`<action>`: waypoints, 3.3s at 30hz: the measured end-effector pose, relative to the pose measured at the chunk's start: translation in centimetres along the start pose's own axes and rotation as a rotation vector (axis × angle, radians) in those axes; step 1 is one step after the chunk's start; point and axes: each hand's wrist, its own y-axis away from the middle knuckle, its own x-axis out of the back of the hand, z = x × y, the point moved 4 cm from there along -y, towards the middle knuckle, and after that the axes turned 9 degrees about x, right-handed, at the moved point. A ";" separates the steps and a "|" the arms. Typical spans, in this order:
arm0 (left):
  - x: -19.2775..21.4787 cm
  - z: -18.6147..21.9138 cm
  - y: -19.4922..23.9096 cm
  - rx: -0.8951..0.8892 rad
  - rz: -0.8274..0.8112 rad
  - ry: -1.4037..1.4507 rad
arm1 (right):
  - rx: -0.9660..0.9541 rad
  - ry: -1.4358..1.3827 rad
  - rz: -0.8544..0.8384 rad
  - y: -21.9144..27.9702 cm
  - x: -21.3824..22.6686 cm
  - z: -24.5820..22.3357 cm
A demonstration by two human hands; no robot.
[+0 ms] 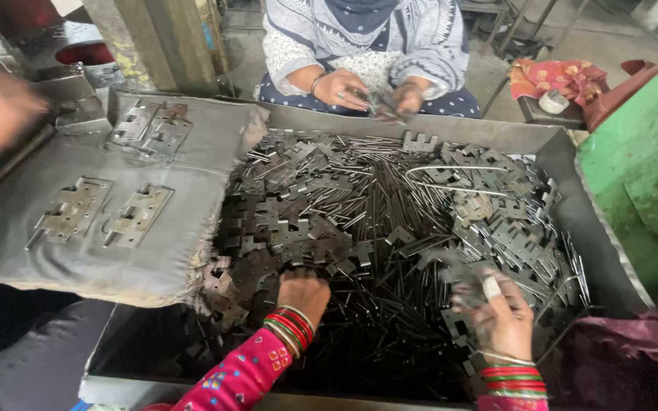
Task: The person sorts metal components from a bin, picking up items one at a time and placing them into different piles on a padded surface.
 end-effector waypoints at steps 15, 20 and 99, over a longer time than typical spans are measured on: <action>-2.6 -7.2 -3.0 0.228 -0.399 0.028 | -0.099 1.439 -0.584 -0.7 -6.6 7.4; -3.3 -8.3 -3.5 0.190 -0.279 0.018 | 0.095 1.496 -0.683 -0.6 -4.9 9.8; -2.5 -4.1 -4.3 0.231 -0.409 1.535 | 0.203 0.971 -0.579 -1.2 -10.8 7.1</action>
